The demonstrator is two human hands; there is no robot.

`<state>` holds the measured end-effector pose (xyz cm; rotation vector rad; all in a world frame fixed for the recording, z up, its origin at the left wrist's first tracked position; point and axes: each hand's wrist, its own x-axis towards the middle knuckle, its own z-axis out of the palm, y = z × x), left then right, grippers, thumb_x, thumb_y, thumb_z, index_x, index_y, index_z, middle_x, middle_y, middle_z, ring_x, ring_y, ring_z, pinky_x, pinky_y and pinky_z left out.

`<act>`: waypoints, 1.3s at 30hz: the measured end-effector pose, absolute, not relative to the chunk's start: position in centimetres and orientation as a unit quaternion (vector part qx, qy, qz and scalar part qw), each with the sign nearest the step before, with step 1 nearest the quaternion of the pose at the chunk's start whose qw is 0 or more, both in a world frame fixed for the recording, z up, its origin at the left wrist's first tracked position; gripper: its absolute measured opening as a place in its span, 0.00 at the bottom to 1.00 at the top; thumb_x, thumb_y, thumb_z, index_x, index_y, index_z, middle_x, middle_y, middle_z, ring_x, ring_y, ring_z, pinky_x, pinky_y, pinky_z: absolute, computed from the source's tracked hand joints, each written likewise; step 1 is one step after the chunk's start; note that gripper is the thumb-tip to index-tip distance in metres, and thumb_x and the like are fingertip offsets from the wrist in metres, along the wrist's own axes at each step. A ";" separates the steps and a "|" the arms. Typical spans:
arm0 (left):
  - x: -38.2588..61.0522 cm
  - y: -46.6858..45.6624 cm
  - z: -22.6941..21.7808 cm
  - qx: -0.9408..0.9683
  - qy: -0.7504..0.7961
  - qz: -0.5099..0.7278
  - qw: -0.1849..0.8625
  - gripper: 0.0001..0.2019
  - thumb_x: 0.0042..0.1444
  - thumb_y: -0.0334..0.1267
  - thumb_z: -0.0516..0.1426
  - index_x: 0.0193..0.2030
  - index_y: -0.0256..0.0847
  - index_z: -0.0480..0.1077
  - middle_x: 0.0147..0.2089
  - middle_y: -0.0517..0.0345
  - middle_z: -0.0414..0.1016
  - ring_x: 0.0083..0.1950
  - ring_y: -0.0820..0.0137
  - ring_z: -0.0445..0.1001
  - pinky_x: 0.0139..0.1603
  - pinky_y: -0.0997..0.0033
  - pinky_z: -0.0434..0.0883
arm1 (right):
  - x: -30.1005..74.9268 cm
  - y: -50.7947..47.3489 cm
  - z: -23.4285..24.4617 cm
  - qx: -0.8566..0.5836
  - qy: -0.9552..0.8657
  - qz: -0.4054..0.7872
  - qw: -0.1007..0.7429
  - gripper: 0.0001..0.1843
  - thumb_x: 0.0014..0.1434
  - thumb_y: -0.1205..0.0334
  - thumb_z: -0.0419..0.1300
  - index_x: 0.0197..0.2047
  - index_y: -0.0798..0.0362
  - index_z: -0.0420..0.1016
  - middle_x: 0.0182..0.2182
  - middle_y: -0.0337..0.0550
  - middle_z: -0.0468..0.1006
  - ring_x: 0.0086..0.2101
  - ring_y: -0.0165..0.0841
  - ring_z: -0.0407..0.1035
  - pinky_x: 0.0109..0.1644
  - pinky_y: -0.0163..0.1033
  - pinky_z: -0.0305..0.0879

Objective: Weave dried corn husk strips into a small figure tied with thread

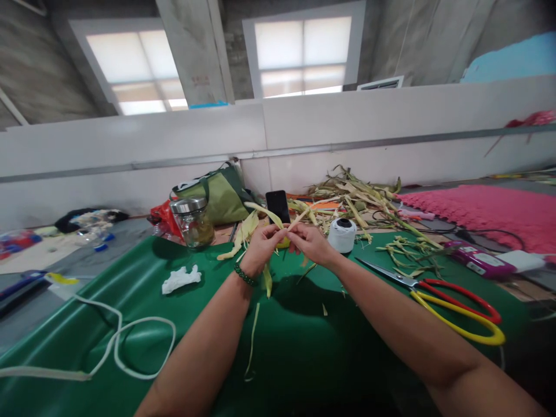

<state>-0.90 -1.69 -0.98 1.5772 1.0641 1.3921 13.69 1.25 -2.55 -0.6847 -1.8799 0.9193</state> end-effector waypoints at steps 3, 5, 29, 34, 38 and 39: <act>-0.9 -1.6 -1.0 0.597 0.443 0.546 0.387 0.16 0.43 0.47 0.64 0.22 0.36 0.69 0.20 0.62 0.67 0.24 0.76 0.65 0.27 0.75 0.62 | 13.9 1.6 -2.6 -0.290 -0.741 0.363 0.485 0.11 0.55 0.53 0.57 0.31 0.53 0.68 0.19 0.35 0.70 0.20 0.28 0.65 0.24 0.33 0.62; -0.8 -1.7 -0.9 0.581 0.457 0.533 0.412 0.16 0.43 0.47 0.64 0.21 0.36 0.67 0.20 0.62 0.67 0.22 0.76 0.65 0.24 0.76 0.62 | 14.1 1.9 -2.6 -0.297 -0.727 0.337 0.519 0.13 0.55 0.51 0.57 0.29 0.53 0.68 0.19 0.35 0.68 0.21 0.27 0.63 0.24 0.33 0.59; -0.3 -1.9 -1.0 0.544 0.490 0.473 0.491 0.13 0.48 0.42 0.64 0.24 0.34 0.73 0.20 0.57 0.74 0.20 0.75 0.71 0.26 0.75 0.70 | 17.1 4.4 -1.0 -0.419 -0.514 0.499 0.558 0.16 0.50 0.53 0.65 0.21 0.56 0.70 0.12 0.35 0.68 0.13 0.22 0.56 0.17 0.29 0.53; -0.5 -1.4 -1.4 0.570 0.563 0.486 0.348 0.16 0.51 0.40 0.61 0.16 0.38 0.66 0.18 0.57 0.71 0.19 0.73 0.69 0.24 0.73 0.66 | 17.5 3.1 -0.8 -0.401 -0.645 0.218 0.612 0.27 0.56 0.43 0.56 0.16 0.54 0.67 0.10 0.33 0.58 0.15 0.24 0.54 0.21 0.33 0.50; -0.1 -1.6 -2.1 0.680 0.561 0.443 0.161 0.17 0.48 0.33 0.59 0.11 0.40 0.64 0.15 0.59 0.65 0.20 0.72 0.64 0.26 0.71 0.59 | 15.8 1.4 -1.2 -0.347 -0.767 0.190 0.505 0.20 0.47 0.44 0.64 0.28 0.54 0.75 0.15 0.32 0.63 0.19 0.25 0.56 0.24 0.32 0.51; 0.0 -1.8 -2.2 0.704 0.547 0.432 0.136 0.15 0.46 0.30 0.59 0.11 0.40 0.64 0.15 0.59 0.64 0.21 0.72 0.63 0.27 0.72 0.58 | 15.3 1.2 -1.4 -0.339 -0.790 0.197 0.471 0.20 0.46 0.44 0.66 0.30 0.54 0.76 0.15 0.31 0.63 0.19 0.25 0.56 0.24 0.32 0.51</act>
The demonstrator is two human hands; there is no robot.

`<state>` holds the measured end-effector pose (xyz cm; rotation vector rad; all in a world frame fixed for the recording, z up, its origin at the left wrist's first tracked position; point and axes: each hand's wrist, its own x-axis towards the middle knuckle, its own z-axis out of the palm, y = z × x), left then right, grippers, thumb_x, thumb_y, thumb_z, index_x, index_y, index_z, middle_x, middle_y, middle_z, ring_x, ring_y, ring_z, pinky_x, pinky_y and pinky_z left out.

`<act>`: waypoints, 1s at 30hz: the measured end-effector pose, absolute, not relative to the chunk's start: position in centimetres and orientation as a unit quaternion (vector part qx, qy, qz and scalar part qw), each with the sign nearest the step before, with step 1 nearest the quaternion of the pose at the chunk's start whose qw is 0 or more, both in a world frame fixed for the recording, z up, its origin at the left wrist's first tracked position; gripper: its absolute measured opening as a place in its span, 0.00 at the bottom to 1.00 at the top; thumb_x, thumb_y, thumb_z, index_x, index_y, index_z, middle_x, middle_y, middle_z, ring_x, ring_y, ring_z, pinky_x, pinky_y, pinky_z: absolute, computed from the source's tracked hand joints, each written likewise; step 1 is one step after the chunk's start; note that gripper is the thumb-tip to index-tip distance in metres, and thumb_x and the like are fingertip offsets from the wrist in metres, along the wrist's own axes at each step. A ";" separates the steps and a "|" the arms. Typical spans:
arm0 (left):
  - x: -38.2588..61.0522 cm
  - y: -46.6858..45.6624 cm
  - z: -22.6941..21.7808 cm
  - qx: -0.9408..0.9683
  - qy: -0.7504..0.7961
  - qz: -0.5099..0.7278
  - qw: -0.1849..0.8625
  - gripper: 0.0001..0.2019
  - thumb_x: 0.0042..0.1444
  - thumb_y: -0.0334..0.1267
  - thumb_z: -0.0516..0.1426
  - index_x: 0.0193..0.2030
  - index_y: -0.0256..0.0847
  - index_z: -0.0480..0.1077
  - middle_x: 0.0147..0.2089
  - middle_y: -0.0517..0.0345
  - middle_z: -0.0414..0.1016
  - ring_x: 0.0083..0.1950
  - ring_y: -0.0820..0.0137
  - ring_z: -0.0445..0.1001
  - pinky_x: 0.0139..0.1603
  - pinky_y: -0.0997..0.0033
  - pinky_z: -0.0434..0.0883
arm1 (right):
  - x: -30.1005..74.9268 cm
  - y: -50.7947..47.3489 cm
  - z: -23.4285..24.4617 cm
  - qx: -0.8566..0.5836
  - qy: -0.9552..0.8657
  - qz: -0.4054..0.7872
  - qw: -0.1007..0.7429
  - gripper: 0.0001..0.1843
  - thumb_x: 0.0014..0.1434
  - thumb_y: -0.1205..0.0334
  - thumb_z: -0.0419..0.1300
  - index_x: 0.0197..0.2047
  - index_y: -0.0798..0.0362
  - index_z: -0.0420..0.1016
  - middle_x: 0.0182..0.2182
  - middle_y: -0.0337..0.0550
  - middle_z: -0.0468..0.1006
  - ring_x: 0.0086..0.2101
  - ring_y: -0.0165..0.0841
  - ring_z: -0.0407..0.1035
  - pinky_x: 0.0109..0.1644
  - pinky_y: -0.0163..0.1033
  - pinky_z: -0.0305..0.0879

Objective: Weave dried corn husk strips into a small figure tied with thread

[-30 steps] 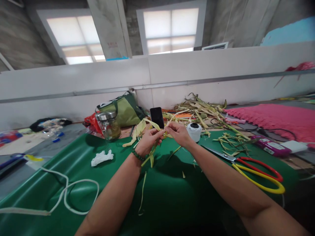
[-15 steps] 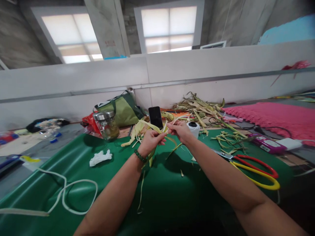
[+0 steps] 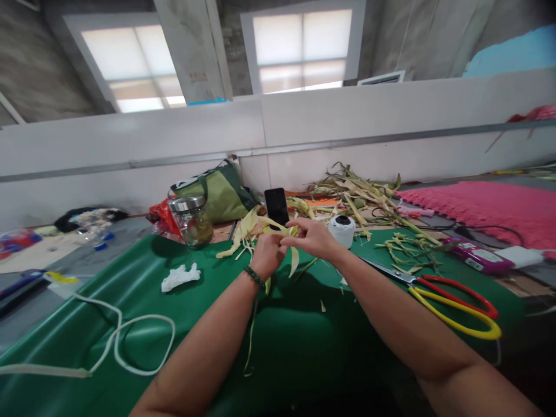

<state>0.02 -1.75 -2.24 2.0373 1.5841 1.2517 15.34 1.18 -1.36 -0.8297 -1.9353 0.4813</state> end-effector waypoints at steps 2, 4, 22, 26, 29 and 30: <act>0.3 -1.9 -2.6 0.732 0.523 0.419 0.123 0.13 0.45 0.28 0.57 0.13 0.39 0.64 0.16 0.60 0.64 0.22 0.72 0.63 0.28 0.72 0.57 | 14.8 1.0 -1.7 -0.318 -0.807 0.196 0.458 0.18 0.49 0.46 0.64 0.27 0.54 0.74 0.16 0.32 0.63 0.20 0.25 0.57 0.24 0.32 0.52; 0.6 -1.9 -2.8 0.740 0.517 0.408 0.137 0.14 0.48 0.30 0.56 0.13 0.39 0.63 0.15 0.61 0.63 0.22 0.73 0.62 0.26 0.73 0.55 | 14.7 0.9 -1.8 -0.300 -0.786 0.180 0.510 0.18 0.54 0.49 0.59 0.22 0.53 0.69 0.19 0.36 0.67 0.21 0.26 0.58 0.26 0.33 0.54; 0.1 -0.9 -1.5 0.465 0.482 0.567 0.479 0.13 0.52 0.38 0.58 0.19 0.37 0.68 0.17 0.61 0.70 0.18 0.79 0.64 0.20 0.79 0.62 | 14.2 1.1 -2.2 -0.291 -0.701 0.350 0.549 0.07 0.49 0.58 0.63 0.31 0.52 0.76 0.26 0.42 0.79 0.26 0.33 0.73 0.31 0.39 0.70; 0.1 -1.2 -1.7 0.512 0.445 0.535 0.505 0.06 0.44 0.35 0.62 0.23 0.35 0.73 0.20 0.62 0.71 0.19 0.79 0.65 0.22 0.79 0.61 | 14.3 1.2 -2.6 -0.296 -0.744 0.287 0.526 0.06 0.52 0.60 0.61 0.32 0.52 0.77 0.28 0.43 0.80 0.30 0.34 0.73 0.34 0.38 0.69; -0.2 -1.5 -1.4 0.515 0.415 0.526 0.535 0.10 0.39 0.37 0.66 0.28 0.35 0.75 0.23 0.60 0.73 0.20 0.78 0.67 0.23 0.78 0.63 | 14.5 1.2 -2.5 -0.312 -0.755 0.230 0.529 0.05 0.52 0.61 0.61 0.30 0.52 0.78 0.29 0.43 0.80 0.30 0.33 0.72 0.34 0.37 0.67; -0.3 -1.7 -1.2 0.516 0.407 0.523 0.543 0.12 0.38 0.37 0.67 0.30 0.35 0.75 0.24 0.60 0.74 0.21 0.77 0.69 0.24 0.78 0.63 | 14.5 1.2 -2.4 -0.313 -0.757 0.220 0.530 0.05 0.52 0.62 0.61 0.30 0.52 0.78 0.30 0.42 0.80 0.31 0.33 0.72 0.34 0.37 0.67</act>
